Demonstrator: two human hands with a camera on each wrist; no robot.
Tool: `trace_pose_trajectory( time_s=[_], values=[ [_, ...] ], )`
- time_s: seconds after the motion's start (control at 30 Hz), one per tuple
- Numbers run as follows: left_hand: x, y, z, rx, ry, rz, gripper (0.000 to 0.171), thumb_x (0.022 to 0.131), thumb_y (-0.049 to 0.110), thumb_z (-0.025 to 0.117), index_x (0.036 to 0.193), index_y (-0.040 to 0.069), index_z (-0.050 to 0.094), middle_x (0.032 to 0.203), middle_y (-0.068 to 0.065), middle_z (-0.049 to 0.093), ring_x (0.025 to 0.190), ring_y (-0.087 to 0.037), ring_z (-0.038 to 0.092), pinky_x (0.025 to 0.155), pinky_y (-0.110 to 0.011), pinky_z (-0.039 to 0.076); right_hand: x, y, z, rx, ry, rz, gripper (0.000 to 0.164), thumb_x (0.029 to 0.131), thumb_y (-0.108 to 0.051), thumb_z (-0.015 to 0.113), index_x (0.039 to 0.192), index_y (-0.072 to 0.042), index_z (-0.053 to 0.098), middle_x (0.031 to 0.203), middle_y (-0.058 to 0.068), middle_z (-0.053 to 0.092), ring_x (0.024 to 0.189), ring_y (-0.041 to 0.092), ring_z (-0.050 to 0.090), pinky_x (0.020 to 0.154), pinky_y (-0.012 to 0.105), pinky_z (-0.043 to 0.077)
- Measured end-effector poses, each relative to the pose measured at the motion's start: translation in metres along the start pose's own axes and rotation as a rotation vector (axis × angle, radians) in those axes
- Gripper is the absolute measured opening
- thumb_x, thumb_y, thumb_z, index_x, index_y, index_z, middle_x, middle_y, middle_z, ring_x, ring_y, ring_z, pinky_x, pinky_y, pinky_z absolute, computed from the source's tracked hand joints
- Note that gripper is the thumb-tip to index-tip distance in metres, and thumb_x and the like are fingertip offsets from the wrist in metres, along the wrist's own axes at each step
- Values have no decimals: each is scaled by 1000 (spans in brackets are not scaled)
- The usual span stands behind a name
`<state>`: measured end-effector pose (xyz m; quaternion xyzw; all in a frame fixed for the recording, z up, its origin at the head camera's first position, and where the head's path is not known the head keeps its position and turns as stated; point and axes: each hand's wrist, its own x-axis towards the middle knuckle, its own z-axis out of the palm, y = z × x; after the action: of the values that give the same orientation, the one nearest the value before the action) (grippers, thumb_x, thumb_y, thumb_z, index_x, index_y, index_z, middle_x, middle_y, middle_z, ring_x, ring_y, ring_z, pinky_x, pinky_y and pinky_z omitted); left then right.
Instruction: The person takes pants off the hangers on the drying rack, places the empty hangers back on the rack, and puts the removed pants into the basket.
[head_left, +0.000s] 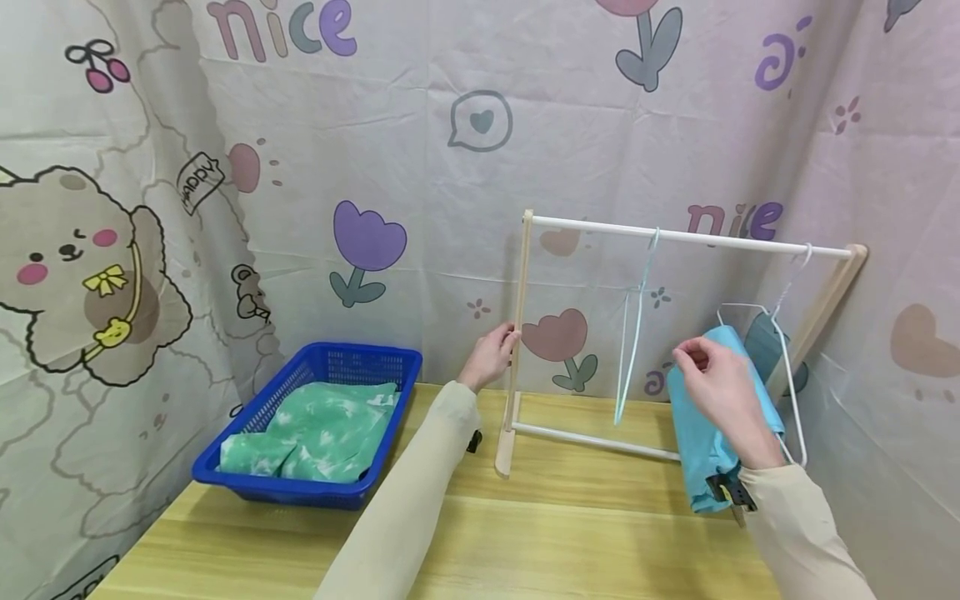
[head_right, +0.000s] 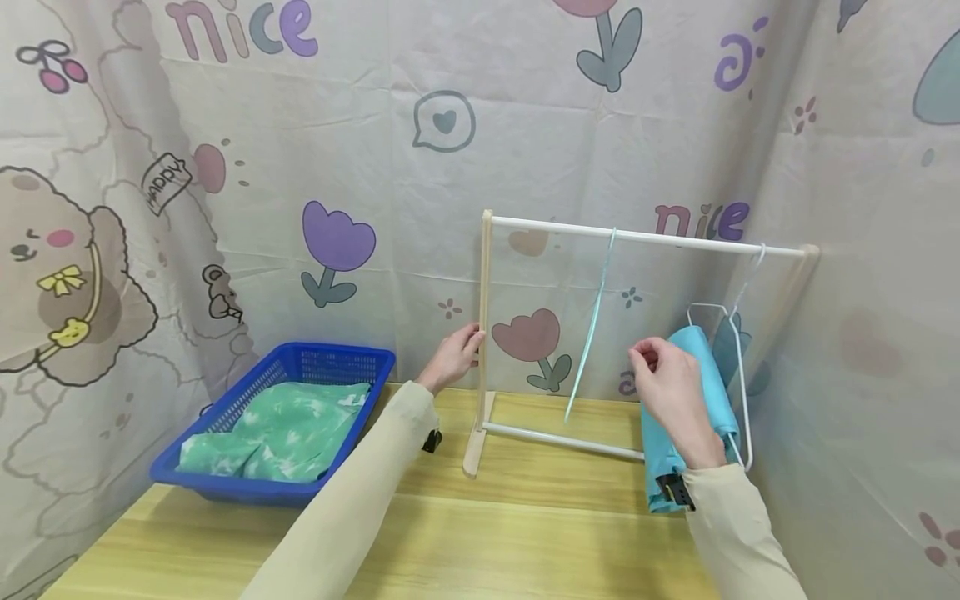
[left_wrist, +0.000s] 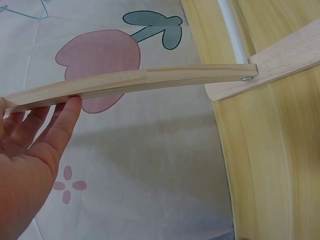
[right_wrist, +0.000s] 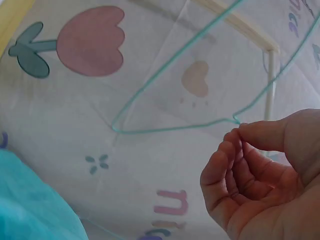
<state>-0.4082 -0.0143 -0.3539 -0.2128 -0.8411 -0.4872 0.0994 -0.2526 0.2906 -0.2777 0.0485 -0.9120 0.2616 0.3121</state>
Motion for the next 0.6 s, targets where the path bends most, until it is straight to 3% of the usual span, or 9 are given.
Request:
trace_pose_trajectory(
  time_s=[0.3, 0.6],
  values=[
    [3, -1, 1, 18, 7, 5, 40, 107, 35, 37, 133, 10, 54, 125, -13, 62, 105, -28, 66, 84, -36, 59, -9, 7, -27, -101, 17, -14, 27, 100, -20, 53, 108, 2, 66, 96, 21, 66, 85, 33, 57, 66, 36, 41],
    [1, -1, 1, -23, -9, -21, 39, 107, 34, 37, 134, 10, 53, 126, -13, 61, 108, -27, 64, 85, -36, 59, -19, 25, -44, -162, 45, 63, 35, 100, -23, 52, 121, 3, 61, 127, 36, 46, 114, 54, 32, 83, 64, 28]
  ],
)
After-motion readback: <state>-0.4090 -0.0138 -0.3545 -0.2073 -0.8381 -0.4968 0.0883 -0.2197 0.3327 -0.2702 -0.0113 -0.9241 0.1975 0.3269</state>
